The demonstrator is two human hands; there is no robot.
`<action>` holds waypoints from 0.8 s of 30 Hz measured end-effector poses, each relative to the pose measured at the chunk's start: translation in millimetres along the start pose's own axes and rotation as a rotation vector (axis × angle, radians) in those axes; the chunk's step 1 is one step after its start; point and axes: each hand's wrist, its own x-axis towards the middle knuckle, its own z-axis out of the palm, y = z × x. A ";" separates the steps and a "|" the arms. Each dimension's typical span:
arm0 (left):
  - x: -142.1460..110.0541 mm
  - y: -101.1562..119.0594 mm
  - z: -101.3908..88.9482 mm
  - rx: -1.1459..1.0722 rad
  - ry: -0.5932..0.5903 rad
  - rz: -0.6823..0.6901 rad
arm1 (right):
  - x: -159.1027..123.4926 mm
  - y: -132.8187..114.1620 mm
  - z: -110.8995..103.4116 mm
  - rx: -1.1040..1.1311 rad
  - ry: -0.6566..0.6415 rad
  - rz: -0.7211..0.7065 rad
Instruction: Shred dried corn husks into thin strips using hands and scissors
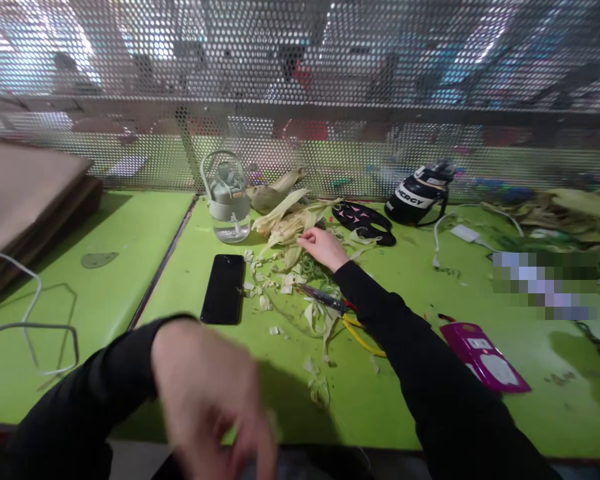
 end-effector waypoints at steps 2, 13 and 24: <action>34.8 -3.6 -64.6 -0.015 -0.061 -0.075 | 4.2 -5.6 4.2 -0.062 0.010 -0.039; 163.8 -81.3 -180.4 0.475 1.097 -0.503 | -5.6 -2.5 -1.0 -0.154 -0.002 -0.219; 155.6 -64.7 -170.3 0.297 1.217 -0.332 | -39.7 2.5 -23.1 0.216 0.151 -0.089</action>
